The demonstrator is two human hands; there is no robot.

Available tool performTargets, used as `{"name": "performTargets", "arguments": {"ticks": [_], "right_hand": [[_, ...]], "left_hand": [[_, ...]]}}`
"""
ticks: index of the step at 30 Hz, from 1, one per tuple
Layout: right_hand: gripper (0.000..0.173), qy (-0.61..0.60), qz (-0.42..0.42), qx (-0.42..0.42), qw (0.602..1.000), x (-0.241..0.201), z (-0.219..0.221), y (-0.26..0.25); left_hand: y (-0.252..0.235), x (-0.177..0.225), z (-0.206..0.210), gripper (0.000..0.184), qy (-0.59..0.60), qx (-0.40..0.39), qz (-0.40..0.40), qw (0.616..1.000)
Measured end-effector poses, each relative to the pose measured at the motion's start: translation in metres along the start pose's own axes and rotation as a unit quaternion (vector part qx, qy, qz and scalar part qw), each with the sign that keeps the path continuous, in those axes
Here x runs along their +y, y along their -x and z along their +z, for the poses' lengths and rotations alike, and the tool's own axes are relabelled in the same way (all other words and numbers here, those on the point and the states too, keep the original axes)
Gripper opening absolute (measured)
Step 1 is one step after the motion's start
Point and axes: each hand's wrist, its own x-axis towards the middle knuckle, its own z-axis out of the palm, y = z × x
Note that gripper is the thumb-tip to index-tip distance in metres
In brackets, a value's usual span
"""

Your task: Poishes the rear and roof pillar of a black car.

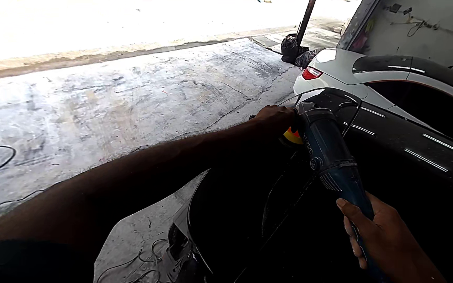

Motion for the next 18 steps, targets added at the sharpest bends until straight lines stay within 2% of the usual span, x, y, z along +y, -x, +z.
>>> {"name": "performTargets", "arguments": {"ticks": [18], "right_hand": [[0.027, -0.002, 0.053, 0.03, 0.998, -0.017, -0.022, -0.049]], "left_hand": [[-0.077, 0.008, -0.008, 0.015, -0.023, 0.004, 0.069, 0.997]]}}
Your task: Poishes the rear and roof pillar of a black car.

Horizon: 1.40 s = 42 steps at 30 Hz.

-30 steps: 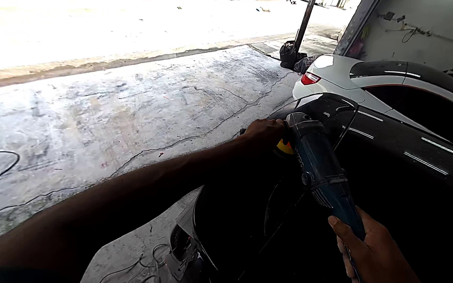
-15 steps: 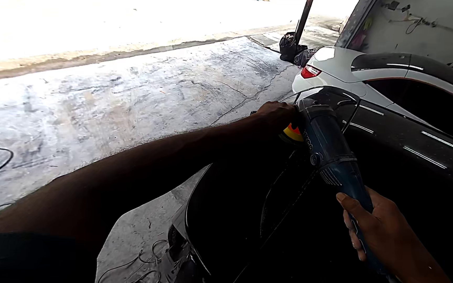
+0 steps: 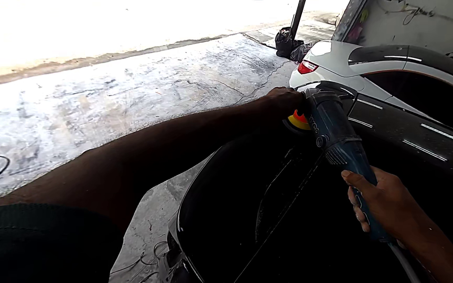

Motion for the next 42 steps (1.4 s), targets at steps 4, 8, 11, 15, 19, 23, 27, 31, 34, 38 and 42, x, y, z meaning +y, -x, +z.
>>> {"name": "performTargets", "arguments": {"ticks": [4, 8, 11, 15, 19, 23, 27, 31, 34, 38, 42], "right_hand": [[0.029, 0.01, 0.003, 0.011, 1.0, -0.005, -0.003, -0.013], [0.029, 0.013, 0.006, 0.021, 1.0, -0.012, -0.006, -0.026], [0.032, 0.016, 0.009, 0.025, 1.0, -0.016, -0.011, -0.037], [0.033, 0.019, 0.015, 0.031, 0.999, -0.021, -0.018, -0.051], [0.036, 0.023, 0.023, 0.034, 0.999, -0.026, -0.022, -0.065], [0.037, 0.032, 0.024, 0.032, 0.999, -0.032, -0.022, -0.073], [0.036, 0.035, 0.018, 0.026, 0.999, -0.032, -0.02, -0.071], [0.035, 0.034, 0.016, 0.012, 0.999, -0.029, -0.013, -0.061], [0.034, 0.032, 0.005, -0.003, 0.999, -0.027, -0.005, -0.049], [0.033, 0.034, -0.006, -0.03, 0.999, -0.02, 0.005, -0.03], [0.03, 0.047, -0.016, -0.053, 0.997, -0.013, 0.015, 0.0]], "left_hand": [[-0.018, -0.005, 0.002, 0.014, 0.005, 0.008, 0.009, 1.0], [-0.038, -0.007, 0.002, 0.015, 0.001, 0.007, 0.02, 1.0], [-0.054, -0.008, 0.001, 0.015, -0.003, 0.01, 0.034, 0.999], [-0.079, -0.011, 0.003, 0.015, -0.02, 0.018, 0.054, 0.998], [-0.097, -0.012, 0.002, 0.017, -0.018, 0.012, 0.061, 0.998], [-0.108, -0.019, 0.002, 0.019, -0.008, 0.014, 0.082, 0.997], [-0.101, -0.025, 0.003, 0.016, 0.002, 0.011, 0.06, 0.998], [-0.078, -0.032, 0.006, 0.016, 0.015, 0.009, 0.035, 0.999], [-0.057, -0.037, 0.009, 0.017, 0.02, 0.015, 0.026, 0.999], [-0.018, -0.043, 0.014, 0.014, 0.018, 0.022, -0.006, 1.0], [0.033, -0.039, 0.017, 0.018, 0.024, 0.016, -0.053, 0.998]]}}
